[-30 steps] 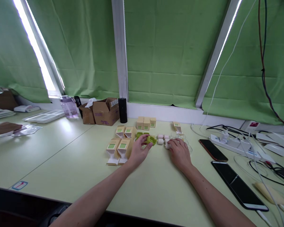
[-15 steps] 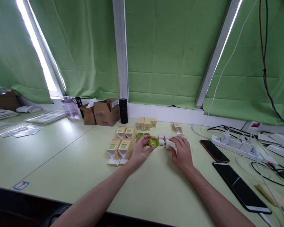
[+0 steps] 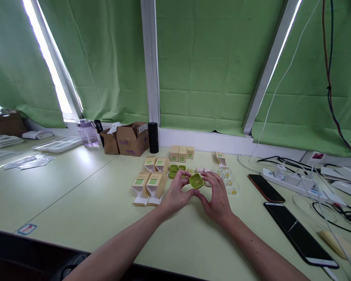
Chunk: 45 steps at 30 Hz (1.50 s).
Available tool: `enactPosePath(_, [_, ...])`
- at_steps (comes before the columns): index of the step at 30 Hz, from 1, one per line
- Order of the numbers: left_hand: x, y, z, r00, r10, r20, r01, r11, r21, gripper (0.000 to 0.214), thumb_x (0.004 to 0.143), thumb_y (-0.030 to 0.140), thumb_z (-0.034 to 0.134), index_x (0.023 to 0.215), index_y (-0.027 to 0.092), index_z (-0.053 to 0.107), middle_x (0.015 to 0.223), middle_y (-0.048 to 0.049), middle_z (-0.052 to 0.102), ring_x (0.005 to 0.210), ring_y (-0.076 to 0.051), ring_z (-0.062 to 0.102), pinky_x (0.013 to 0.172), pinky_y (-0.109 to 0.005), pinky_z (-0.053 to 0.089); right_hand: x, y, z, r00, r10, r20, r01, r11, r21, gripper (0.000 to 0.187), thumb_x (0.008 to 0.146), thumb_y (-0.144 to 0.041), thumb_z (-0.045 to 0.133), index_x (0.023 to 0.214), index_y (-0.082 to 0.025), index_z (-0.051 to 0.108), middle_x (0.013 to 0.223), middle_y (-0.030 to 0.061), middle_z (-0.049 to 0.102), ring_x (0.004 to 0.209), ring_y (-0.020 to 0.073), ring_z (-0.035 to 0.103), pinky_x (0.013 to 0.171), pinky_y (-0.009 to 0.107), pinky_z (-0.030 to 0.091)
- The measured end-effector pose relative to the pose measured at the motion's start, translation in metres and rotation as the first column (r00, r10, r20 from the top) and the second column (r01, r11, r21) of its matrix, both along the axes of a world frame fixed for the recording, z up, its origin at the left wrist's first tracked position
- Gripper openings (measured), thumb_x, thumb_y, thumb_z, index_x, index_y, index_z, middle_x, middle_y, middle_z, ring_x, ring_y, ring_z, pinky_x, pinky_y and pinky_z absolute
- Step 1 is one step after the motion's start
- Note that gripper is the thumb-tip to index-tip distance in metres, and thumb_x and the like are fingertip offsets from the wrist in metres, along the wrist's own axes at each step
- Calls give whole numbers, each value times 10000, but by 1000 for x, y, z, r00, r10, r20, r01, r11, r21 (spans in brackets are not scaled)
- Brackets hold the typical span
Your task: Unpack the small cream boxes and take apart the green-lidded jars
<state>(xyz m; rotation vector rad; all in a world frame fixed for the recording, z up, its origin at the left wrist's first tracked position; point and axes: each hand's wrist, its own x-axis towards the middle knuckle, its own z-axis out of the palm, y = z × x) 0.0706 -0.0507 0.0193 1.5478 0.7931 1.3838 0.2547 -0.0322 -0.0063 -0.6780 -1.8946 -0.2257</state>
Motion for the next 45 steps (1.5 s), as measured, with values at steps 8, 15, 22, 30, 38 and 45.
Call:
enactPosePath(8, [6, -8, 1, 984, 61, -168, -62, 998, 0, 481, 786, 366, 842, 990, 246, 423, 916, -24, 728, 950, -237, 730, 798, -340, 520, 0, 0, 0, 999, 3, -40, -3, 1000, -3, 438, 925, -231, 618, 1324, -241, 438, 1322, 136, 609, 1296, 328, 529, 1061, 593, 491])
enactPosePath(15, [7, -8, 1, 974, 87, -208, -90, 996, -7, 407, 816, 380, 804, 959, 233, 452, 924, -35, 721, 933, -225, 719, 801, -339, 538, -1, -2, 3, 999, -5, -42, 2, 998, -62, 385, 921, -294, 620, 1260, -230, 450, 1284, 147, 586, 1255, 347, 527, 1033, 591, 478])
enactPosePath(22, [6, -9, 2, 959, 104, -263, -98, 995, 35, 360, 862, 461, 752, 993, 214, 524, 1040, -75, 700, 964, -222, 710, 811, -334, 553, -2, -6, 10, 999, -16, -52, 12, 998, -69, 374, 910, -277, 613, 1246, -231, 455, 1260, 140, 577, 1236, 343, 520, 1025, 570, 468])
enactPosePath(30, [1, -5, 1, 930, 192, -312, -169, 981, 100, 308, 906, 461, 702, 1000, 219, 536, 982, -48, 683, 932, -209, 699, 812, -329, 556, 0, -10, 15, 998, -19, -53, 14, 996, -91, 426, 874, -235, 627, 1253, -241, 433, 1270, 142, 545, 1228, 358, 508, 1012, 593, 462])
enactPosePath(38, [0, -8, 5, 928, 194, -317, -157, 978, 140, 221, 947, 401, 648, 974, 224, 519, 948, -32, 662, 848, -180, 674, 771, -313, 537, 2, -12, 15, 997, 21, -68, -29, 993, -114, 425, 867, -249, 641, 1244, -247, 445, 1253, 134, 544, 1217, 353, 506, 1018, 586, 456])
enactPosePath(45, [-2, -3, 0, 903, 308, -299, -198, 917, 348, 156, 901, 228, 673, 1042, 222, 607, 1048, -71, 639, 1001, -220, 621, 901, -383, 531, 0, -12, 13, 989, 99, -107, -119, 974, -194, 409, 880, -235, 621, 1260, -246, 471, 1230, 125, 584, 1202, 322, 543, 1004, 533, 499])
